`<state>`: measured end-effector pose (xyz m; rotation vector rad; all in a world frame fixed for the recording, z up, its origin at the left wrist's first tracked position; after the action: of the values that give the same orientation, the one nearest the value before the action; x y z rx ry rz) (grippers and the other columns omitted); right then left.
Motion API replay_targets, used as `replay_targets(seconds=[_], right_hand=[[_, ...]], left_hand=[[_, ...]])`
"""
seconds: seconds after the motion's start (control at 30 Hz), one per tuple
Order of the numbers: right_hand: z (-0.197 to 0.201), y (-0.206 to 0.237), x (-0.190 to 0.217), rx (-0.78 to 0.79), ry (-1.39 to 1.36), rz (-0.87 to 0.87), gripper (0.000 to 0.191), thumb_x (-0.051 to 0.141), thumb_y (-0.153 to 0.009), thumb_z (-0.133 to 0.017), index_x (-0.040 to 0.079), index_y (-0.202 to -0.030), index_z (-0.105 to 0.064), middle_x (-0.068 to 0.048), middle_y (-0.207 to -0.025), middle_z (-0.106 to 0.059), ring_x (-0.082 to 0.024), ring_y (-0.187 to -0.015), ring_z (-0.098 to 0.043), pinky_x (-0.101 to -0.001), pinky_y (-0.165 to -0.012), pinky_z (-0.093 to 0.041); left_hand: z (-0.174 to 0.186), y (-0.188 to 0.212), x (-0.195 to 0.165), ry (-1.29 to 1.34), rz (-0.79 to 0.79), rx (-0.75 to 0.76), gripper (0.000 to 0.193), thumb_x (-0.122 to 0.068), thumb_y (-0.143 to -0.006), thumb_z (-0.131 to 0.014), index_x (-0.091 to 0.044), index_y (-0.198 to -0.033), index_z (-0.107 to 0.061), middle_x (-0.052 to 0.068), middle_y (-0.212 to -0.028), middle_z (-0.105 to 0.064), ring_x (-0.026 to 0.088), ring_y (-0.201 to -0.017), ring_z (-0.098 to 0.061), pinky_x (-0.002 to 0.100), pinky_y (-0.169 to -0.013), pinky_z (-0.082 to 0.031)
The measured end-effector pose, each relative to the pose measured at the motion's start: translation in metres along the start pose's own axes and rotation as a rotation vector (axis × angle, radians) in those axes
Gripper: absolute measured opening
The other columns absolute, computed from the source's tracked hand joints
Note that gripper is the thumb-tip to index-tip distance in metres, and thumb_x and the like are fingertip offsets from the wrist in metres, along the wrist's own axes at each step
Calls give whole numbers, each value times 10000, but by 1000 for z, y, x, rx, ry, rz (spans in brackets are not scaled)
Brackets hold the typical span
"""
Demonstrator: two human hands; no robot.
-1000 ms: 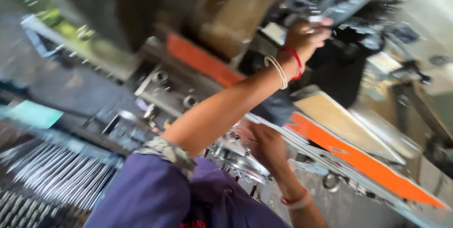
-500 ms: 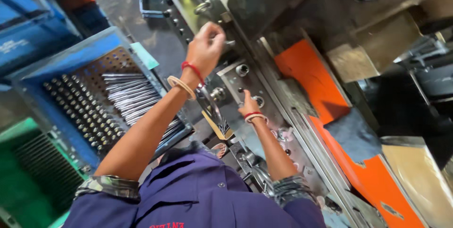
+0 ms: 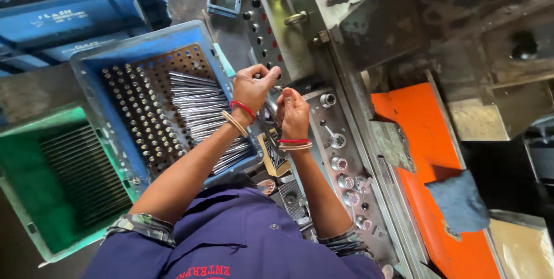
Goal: The person repeatedly picks metal rods from a blue crate, inserts them into a machine, and operates a lever to process them. The processed rods are then returned to the crate. This cycle is repeated throughout the clip.
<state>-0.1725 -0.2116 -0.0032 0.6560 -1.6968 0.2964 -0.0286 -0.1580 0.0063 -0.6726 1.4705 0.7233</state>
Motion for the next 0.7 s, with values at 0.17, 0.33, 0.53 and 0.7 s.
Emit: replay_targets(seconds=[0.17,0.33,0.53,0.7], right_hand=[[-29,10,-15,-49,215,113,398,320,-1127,-500,95,-800,-516,53,-577,-395,-74,-456,-356,-276,-424,-271],[-77,36,11,192,1188,961,270,231,-1136,-522,81,-912,-551,-98,-749,-526,-302,-619,-549,-398,-555,-427],[-100,20,-24,202,895,636,169,139,-1058,-622,58,-914,-590,-122,-764,-577,-323,-651,-587,-401,-606,-469],[-151,16,-90,510,676,226,138,76,-971,-601,13,-1092,-618,-128,-871,-682,-320,-774,-676,-391,-716,-527]], left_hand=[[27,-13,6,-149,-56,121,347,-326,-905,-766,-14,-754,-747,-11,-527,-578,81,-513,-540,282,-489,-418],[52,-26,68,-156,369,598,351,-361,-882,-773,-31,-766,-742,-29,-575,-535,93,-526,-447,310,-477,-335],[117,-25,74,-43,146,164,406,-334,-933,-759,-44,-664,-665,-48,-585,-545,33,-564,-449,269,-501,-366],[156,1,50,214,-21,-235,401,-308,-965,-762,-54,-679,-640,-64,-623,-501,19,-627,-424,256,-539,-369]])
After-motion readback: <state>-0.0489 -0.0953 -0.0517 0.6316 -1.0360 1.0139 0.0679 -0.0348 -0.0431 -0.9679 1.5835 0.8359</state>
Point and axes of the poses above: each hand's wrist, its own y-axis away from the middle knuckle, its own z-axis out of the back of the hand, x = y × z, the point moved 7 cm from there along -y, towards the middle knuckle
